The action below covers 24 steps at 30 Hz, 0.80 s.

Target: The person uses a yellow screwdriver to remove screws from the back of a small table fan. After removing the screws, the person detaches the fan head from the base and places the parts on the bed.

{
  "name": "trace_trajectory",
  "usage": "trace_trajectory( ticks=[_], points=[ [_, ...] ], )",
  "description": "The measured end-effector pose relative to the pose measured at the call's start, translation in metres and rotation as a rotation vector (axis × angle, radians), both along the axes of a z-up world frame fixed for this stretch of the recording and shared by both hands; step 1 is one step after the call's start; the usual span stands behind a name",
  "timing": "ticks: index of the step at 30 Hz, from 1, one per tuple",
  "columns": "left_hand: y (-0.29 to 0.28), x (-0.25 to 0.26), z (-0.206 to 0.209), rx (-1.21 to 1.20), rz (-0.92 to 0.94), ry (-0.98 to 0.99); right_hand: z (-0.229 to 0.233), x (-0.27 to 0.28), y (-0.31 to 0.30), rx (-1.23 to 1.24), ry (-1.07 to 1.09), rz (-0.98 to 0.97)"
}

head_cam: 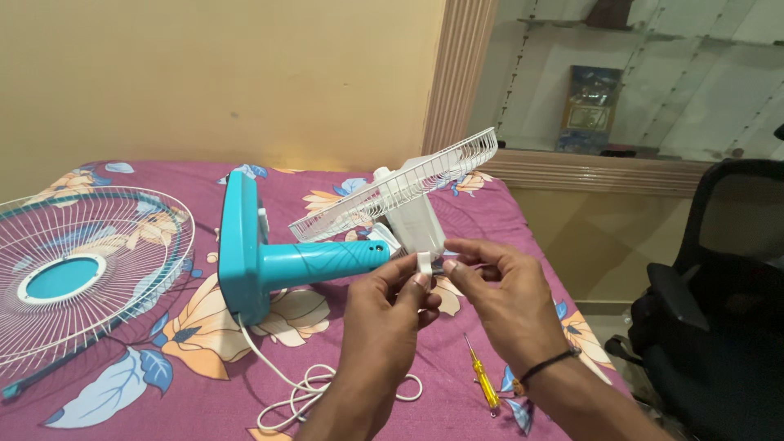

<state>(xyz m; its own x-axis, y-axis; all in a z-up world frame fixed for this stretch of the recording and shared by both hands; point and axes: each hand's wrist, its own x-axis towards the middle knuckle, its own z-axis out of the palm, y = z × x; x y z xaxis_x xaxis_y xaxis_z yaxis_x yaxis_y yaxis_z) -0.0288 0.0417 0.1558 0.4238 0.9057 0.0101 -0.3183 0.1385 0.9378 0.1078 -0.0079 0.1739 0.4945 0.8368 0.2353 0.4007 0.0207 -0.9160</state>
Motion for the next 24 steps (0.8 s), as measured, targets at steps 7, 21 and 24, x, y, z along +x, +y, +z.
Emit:
trace_trajectory(
  ticks=[7,21,24],
  points=[
    [-0.003,-0.005,0.015,0.146,0.054,0.203,0.005,0.005,0.008,0.036,0.123,0.139],
    [0.01,-0.008,0.021,-0.126,-0.01,0.036,-0.012,0.016,0.026,0.047,0.551,0.274],
    [0.013,-0.004,0.018,-0.189,0.015,0.008,-0.019,0.017,0.028,0.027,0.672,0.282]
  ],
)
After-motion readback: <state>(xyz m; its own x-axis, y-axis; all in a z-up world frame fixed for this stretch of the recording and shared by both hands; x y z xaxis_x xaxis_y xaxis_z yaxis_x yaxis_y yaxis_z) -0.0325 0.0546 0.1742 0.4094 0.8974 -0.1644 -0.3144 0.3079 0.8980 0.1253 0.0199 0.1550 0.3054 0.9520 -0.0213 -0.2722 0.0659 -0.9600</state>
